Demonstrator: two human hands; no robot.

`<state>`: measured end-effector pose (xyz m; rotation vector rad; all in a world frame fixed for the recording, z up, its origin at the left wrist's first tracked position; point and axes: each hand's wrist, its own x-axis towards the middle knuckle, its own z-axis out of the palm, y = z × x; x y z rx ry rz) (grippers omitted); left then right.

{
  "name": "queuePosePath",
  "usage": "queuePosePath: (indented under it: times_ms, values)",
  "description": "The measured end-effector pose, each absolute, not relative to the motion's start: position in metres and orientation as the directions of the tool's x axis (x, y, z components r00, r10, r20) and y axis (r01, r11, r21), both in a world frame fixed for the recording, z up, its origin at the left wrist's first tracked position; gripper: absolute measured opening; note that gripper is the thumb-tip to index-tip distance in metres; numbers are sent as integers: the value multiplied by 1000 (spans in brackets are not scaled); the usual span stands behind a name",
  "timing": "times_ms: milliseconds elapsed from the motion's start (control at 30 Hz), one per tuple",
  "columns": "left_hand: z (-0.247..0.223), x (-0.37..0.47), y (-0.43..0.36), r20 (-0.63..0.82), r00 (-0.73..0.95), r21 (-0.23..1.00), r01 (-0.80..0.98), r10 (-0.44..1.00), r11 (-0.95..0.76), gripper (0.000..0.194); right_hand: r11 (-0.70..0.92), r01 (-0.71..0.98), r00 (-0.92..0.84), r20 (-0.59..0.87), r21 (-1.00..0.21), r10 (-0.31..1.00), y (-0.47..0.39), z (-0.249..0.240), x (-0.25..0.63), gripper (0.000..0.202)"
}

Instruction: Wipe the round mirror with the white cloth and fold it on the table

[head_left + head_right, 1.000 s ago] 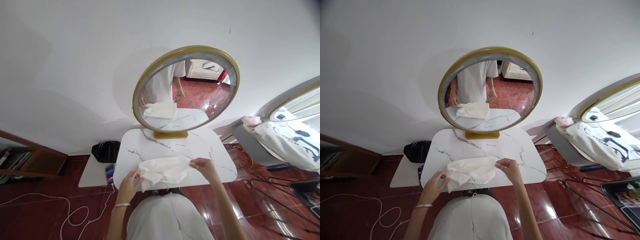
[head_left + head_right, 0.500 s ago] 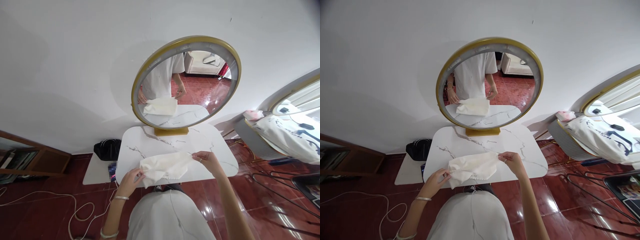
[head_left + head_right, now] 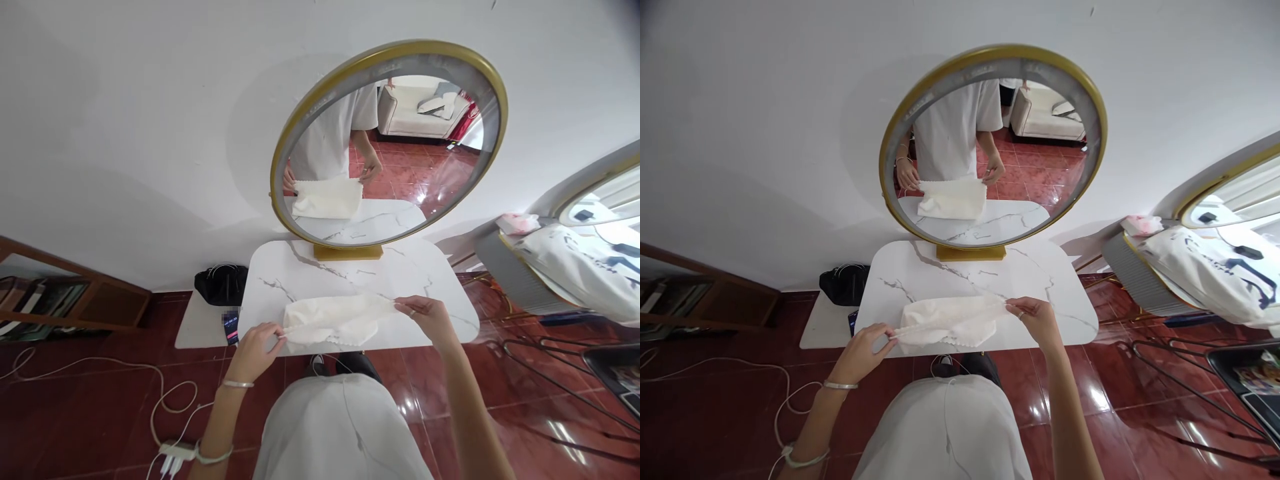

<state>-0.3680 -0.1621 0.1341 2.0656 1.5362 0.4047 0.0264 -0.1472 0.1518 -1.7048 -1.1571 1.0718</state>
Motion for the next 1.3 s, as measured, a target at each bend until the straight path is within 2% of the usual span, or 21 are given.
queuePosePath:
  times_ms: [167,567,767,900,1100,1300]
  values:
    - [156,-372,-163,19,299,553,792,954,-259,25,-238,275,237,-174,-932,956,-149,162,29,36]
    - [203,-377,-175,346,237,518,758,908,-396,25,-134,291,309,-40,-947,950,-164,200,27,27]
    - [235,-376,-174,390,211,550,727,896,-411,25,-74,329,399,67,-941,915,-168,229,24,23]
    - [248,-369,-176,451,174,568,701,875,-432,17,-12,345,429,146,-939,892,-173,246,26,19]
    - [258,-360,-169,532,179,514,709,828,-483,13,0,384,458,190,-923,868,-179,264,30,18]
    - [259,-350,-157,571,191,461,730,798,-504,13,13,389,461,207,-921,863,-176,259,38,20]
